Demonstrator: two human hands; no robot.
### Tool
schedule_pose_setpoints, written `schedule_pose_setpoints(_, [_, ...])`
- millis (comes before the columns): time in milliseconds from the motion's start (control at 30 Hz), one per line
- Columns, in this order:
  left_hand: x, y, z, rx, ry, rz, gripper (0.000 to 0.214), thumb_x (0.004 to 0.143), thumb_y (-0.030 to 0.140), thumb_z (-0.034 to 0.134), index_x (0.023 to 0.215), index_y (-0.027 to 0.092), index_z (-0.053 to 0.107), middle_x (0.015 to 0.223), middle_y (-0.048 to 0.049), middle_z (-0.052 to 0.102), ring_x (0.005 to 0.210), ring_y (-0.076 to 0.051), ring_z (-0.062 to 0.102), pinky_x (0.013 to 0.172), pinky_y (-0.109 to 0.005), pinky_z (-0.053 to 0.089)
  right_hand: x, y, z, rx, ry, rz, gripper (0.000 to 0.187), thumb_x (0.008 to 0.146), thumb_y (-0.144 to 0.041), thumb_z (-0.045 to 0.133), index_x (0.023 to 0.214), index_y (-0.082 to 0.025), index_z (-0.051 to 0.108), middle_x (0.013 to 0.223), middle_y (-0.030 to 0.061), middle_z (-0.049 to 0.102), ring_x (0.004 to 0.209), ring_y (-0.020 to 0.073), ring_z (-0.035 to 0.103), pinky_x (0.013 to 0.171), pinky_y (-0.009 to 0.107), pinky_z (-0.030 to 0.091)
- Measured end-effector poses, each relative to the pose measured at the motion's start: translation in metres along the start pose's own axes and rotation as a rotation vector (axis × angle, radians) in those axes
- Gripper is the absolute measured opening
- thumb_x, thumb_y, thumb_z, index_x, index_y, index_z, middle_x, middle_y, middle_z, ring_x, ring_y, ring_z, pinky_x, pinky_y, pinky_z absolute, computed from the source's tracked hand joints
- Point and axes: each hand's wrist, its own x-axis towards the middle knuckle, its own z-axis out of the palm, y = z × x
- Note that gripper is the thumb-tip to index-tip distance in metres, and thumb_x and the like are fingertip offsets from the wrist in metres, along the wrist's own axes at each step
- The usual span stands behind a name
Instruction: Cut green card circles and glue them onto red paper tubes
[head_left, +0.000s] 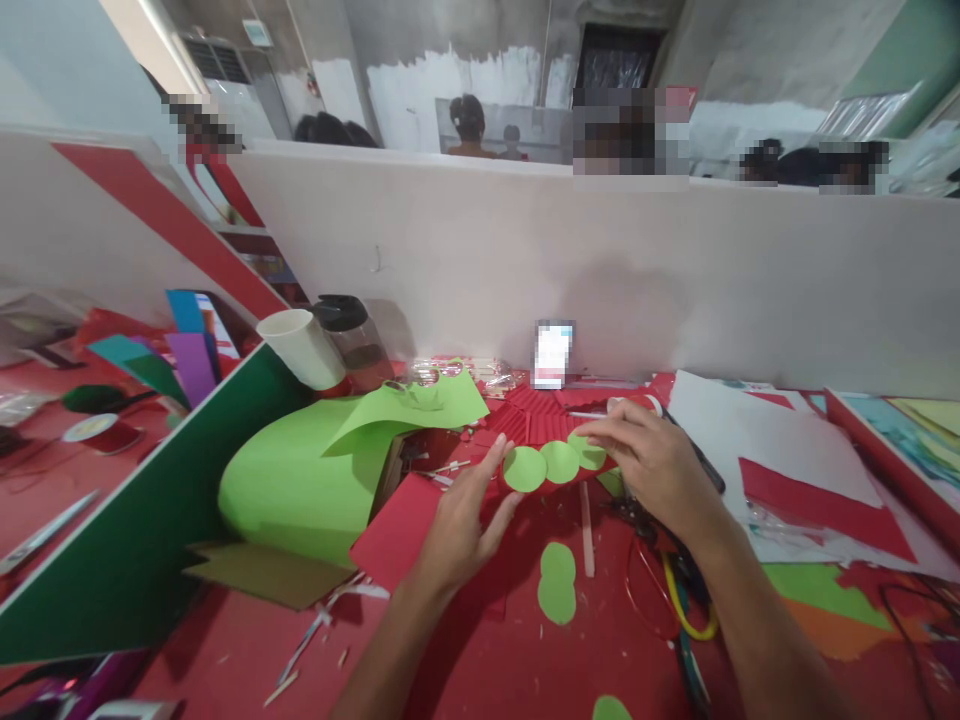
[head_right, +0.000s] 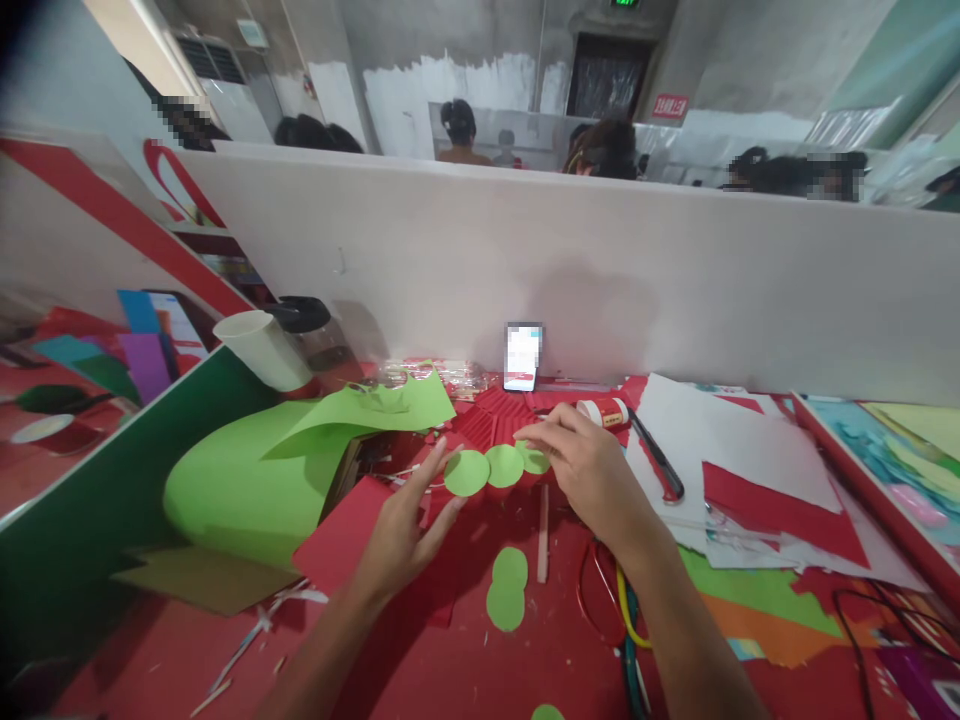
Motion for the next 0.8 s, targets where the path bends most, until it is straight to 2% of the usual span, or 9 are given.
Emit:
schedule_pose_setpoints(233, [-0.001, -0.006, 0.005, -0.131, -0.033, -0.155, 0.080, 0.096, 0.031, 0.062, 0.160, 0.033, 0.014, 0.148, -0.0117, 0.056, 0.134, -0.026, 0.056, 0.110, -0.046, 0.047, -0.006, 0.003, -0.006, 0.031, 0.108, 0.035, 0.018, 0.099, -0.016, 0.057, 0.102, -0.024, 0.073, 0.083, 0.0013, 0.057, 0.073, 0.0157, 0.057, 0.066, 0.029, 0.050])
schedule_pose_setpoints(433, [-0.003, -0.007, 0.016, -0.206, -0.088, -0.253, 0.085, 0.092, 0.030, 0.067, 0.160, 0.030, 0.017, 0.157, -0.0131, 0.045, 0.147, -0.029, 0.041, 0.118, -0.048, 0.038, -0.017, 0.011, -0.016, 0.032, 0.170, 0.108, 0.013, 0.097, -0.027, 0.063, 0.097, -0.026, 0.076, 0.083, 0.0029, 0.064, 0.074, 0.0190, 0.062, 0.067, 0.032, 0.051])
schedule_pose_setpoints(567, [-0.003, -0.007, 0.022, -0.213, -0.093, -0.275, 0.085, 0.091, 0.036, 0.067, 0.160, 0.033, 0.018, 0.160, -0.0119, 0.040, 0.149, -0.031, 0.036, 0.118, -0.052, 0.037, -0.029, 0.019, -0.027, 0.058, 0.229, 0.229, 0.011, 0.093, -0.032, 0.068, 0.094, -0.027, 0.078, 0.087, 0.0042, 0.071, 0.077, 0.0212, 0.066, 0.070, 0.034, 0.053])
schedule_pose_setpoints(667, [-0.003, -0.008, 0.026, -0.203, -0.090, -0.297, 0.083, 0.091, 0.037, 0.067, 0.160, 0.031, 0.020, 0.156, -0.0133, 0.045, 0.146, -0.031, 0.041, 0.117, -0.051, 0.038, -0.044, 0.031, -0.033, 0.068, 0.239, 0.356, 0.016, 0.092, -0.035, 0.067, 0.100, -0.028, 0.079, 0.093, 0.0047, 0.075, 0.082, 0.0226, 0.068, 0.074, 0.035, 0.055])
schedule_pose_setpoints(800, [-0.002, -0.012, 0.030, -0.199, -0.060, -0.307, 0.077, 0.092, 0.036, 0.066, 0.158, 0.031, 0.026, 0.152, -0.0115, 0.049, 0.143, -0.029, 0.044, 0.117, -0.047, 0.037, -0.065, 0.054, -0.033, 0.152, 0.116, 0.599, 0.034, 0.092, -0.040, 0.064, 0.121, -0.026, 0.075, 0.092, 0.0061, 0.079, 0.079, 0.0245, 0.073, 0.072, 0.037, 0.058])
